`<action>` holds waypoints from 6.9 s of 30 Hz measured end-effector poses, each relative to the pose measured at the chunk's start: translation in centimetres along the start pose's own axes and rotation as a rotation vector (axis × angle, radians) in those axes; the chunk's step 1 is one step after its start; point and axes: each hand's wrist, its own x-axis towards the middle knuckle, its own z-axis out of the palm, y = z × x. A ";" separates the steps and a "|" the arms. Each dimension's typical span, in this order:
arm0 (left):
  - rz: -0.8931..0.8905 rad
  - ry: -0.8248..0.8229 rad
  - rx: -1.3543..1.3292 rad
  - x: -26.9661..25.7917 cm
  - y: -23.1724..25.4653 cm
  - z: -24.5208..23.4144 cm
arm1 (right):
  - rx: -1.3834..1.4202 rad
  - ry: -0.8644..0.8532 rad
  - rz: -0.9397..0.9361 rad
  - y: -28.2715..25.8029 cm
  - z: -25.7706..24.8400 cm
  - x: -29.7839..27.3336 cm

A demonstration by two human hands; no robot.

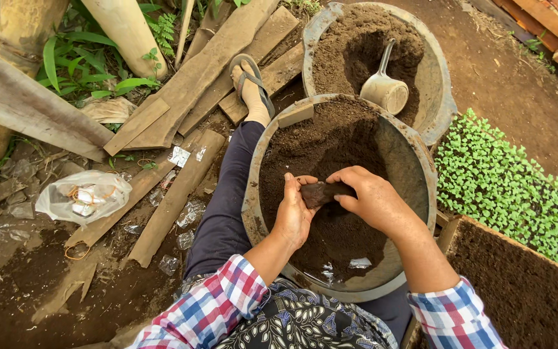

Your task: The person scoops soil from a large bucket, wraps it around a seed packet, and forms a compact ball. They then place the seed ball into a wooden tray filled with soil. This process is repeated multiple times.

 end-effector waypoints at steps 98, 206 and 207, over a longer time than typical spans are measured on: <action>0.101 -0.194 1.257 -5.4 5.0 -2.4 | 0.539 0.295 -0.016 7.3 14.1 -3.1; 0.083 0.023 -0.024 1.3 4.1 -0.4 | 1.309 0.157 0.311 9.0 12.5 7.6; 0.085 0.022 -0.028 1.5 3.9 -0.4 | 1.305 0.157 0.310 8.6 10.5 7.1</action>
